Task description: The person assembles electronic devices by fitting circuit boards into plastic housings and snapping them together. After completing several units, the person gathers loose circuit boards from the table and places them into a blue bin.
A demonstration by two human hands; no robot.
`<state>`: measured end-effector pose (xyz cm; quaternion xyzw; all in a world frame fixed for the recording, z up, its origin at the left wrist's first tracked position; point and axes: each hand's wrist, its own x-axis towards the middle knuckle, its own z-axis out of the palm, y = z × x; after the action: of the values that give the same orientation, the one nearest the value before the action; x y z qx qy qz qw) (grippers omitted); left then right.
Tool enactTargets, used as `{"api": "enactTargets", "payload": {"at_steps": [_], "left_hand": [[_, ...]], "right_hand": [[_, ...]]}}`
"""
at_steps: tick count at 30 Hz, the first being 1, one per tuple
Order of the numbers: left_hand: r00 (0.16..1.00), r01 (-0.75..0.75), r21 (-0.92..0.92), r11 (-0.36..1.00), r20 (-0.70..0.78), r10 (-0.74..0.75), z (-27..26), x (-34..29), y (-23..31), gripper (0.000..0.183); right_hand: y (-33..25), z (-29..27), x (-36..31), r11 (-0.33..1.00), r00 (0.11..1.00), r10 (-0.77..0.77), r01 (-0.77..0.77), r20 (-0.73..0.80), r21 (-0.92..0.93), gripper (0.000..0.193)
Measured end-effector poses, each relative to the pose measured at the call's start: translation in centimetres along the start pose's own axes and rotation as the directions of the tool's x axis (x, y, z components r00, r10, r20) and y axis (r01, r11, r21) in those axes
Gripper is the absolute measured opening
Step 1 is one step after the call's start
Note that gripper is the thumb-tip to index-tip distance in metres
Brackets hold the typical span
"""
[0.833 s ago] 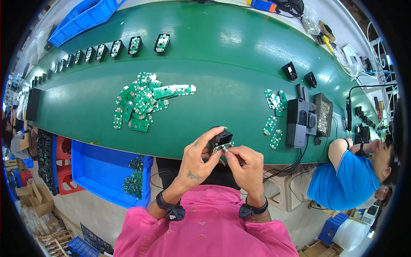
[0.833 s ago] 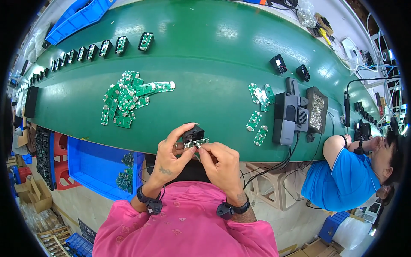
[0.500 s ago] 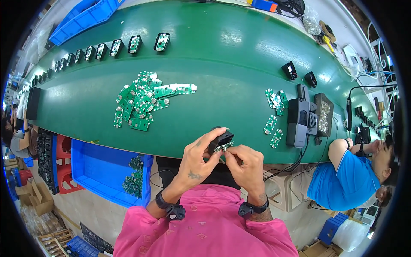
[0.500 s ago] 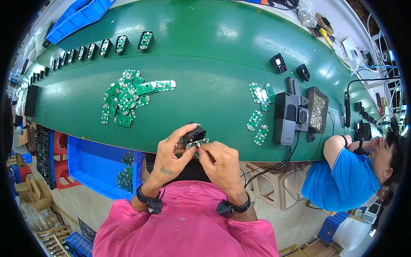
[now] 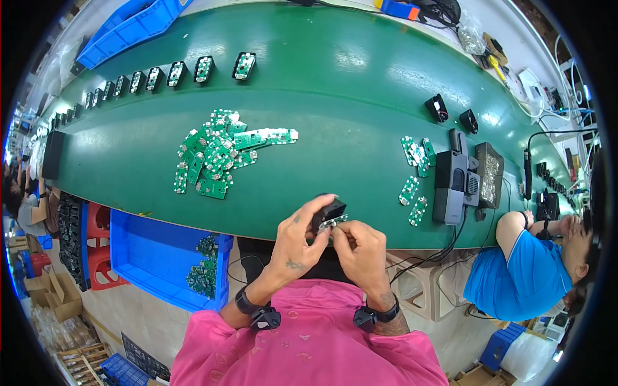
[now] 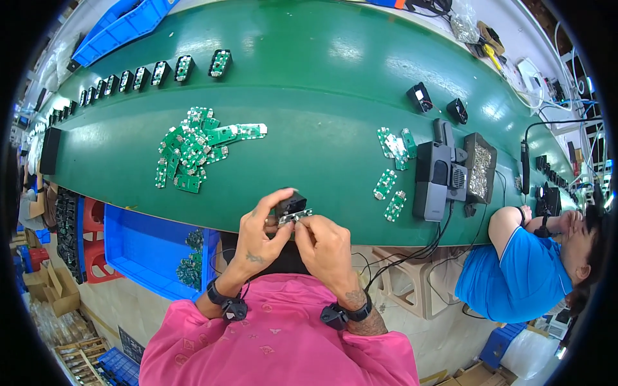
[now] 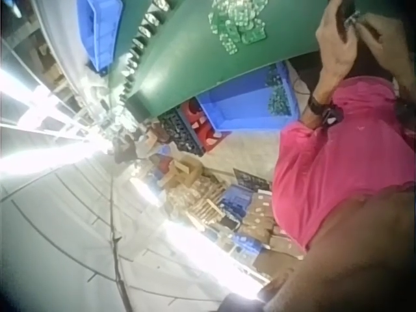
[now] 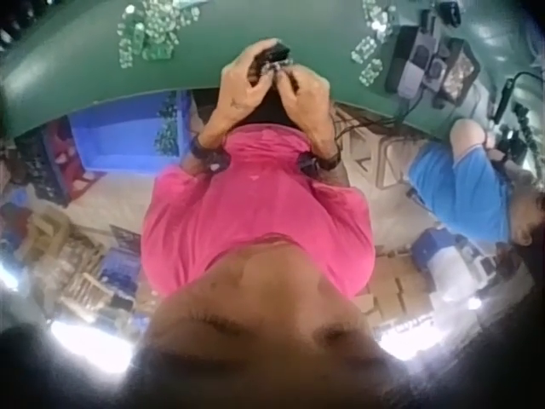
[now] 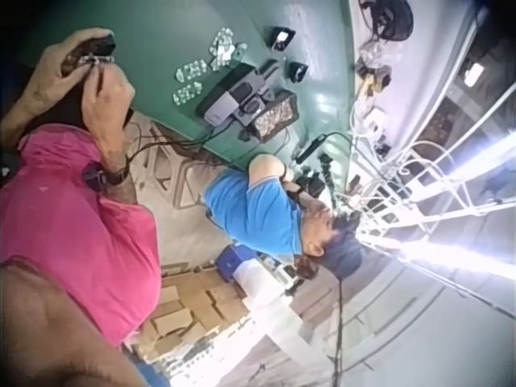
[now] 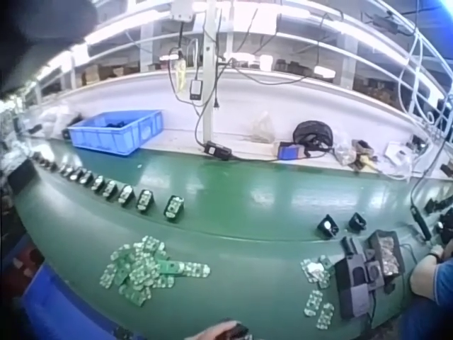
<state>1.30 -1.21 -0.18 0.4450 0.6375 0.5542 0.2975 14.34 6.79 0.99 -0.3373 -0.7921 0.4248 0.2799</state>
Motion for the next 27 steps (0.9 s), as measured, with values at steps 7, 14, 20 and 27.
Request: {"api": "enactTargets", "payload": {"at_steps": [7,14,20,27], "left_hand": [[0.964,0.265,-0.506,0.821,0.16,-0.213,-1.3,0.6,0.0,0.054],[0.983,0.181,-0.471,0.863,0.113,-0.144,-1.6,0.5,0.0,0.063],[0.993,0.083,-0.299,0.951,0.108,-0.053,-1.3,0.6,-0.1,0.053],[1.0,-0.002,-0.134,0.991,-0.029,-0.002,-0.5,0.9,0.1,0.05]], "right_hand": [[1.9,-0.1,0.7,0.851,0.965,0.262,-0.235,0.007,0.47,0.01],[3.1,0.9,0.7,0.61,0.959,0.266,-0.249,0.102,0.752,0.017],[3.2,-0.4,1.7,0.629,0.964,0.244,-0.242,0.107,0.739,0.03],[0.2,-1.1,3.0,0.829,0.937,0.251,-0.337,0.242,0.447,0.034]]}}
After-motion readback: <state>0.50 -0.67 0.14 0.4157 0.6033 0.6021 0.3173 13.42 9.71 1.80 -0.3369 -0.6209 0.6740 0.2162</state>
